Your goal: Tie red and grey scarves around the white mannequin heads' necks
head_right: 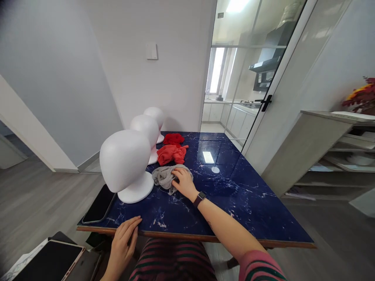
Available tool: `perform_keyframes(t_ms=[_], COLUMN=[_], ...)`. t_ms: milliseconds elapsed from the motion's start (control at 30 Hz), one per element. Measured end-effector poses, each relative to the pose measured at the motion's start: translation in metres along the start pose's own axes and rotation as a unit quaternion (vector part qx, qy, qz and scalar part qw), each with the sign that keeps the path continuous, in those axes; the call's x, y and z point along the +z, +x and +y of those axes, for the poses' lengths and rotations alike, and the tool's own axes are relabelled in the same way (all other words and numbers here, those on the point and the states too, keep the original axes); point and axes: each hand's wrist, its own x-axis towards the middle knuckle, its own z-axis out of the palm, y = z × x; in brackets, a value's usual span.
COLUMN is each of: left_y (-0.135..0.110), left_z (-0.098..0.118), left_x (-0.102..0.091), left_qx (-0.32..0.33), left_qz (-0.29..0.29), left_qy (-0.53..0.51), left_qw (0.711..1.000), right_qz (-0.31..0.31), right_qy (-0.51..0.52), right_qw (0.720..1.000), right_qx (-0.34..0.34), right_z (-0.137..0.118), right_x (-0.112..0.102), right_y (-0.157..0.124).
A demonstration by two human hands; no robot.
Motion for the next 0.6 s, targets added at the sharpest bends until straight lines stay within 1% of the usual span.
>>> perform_keyframes(t_ms=[67,100,200,267,333,433,533,600], left_y=[0.002,0.003,0.011,0.020,0.032,0.058,0.085,0.100], left_z=[0.000,0.001,0.008,0.013,0.019,0.028,0.036,0.039], left_x=[-0.001,-0.002,-0.002,-0.001,0.000,0.006,0.018,0.027], left_qx=[-0.006,-0.016,-0.045,-0.049,-0.037,-0.003,0.021,0.028], left_qz=[-0.005,-0.001,0.014,0.002,-0.039,-0.099,-0.119,-0.118], left_qy=[0.010,0.016,0.039,0.050,0.045,0.013,-0.017,-0.034], left_qw=[1.000,1.000,0.998,0.998,0.998,0.995,0.993,0.992], right_qz=[-0.053,-0.067,-0.078,-0.080,-0.086,-0.100,-0.118,-0.110], right_qy=[-0.023,-0.031,-0.035,-0.029,-0.021,-0.010,0.003,0.014], right_qw=[0.998,0.997,0.995,0.995,0.994,0.992,0.988,0.989], right_qx=[-0.029,-0.038,-0.047,-0.050,-0.057,-0.074,-0.095,-0.097], right_z=[-0.002,-0.002,0.000,0.001,0.002,0.002,-0.001,-0.005], right_x=[0.009,0.013,0.018,0.017,0.016,0.015,0.014,0.012], right_y=[-0.001,-0.001,0.000,0.001,0.002,0.002,0.001,0.001])
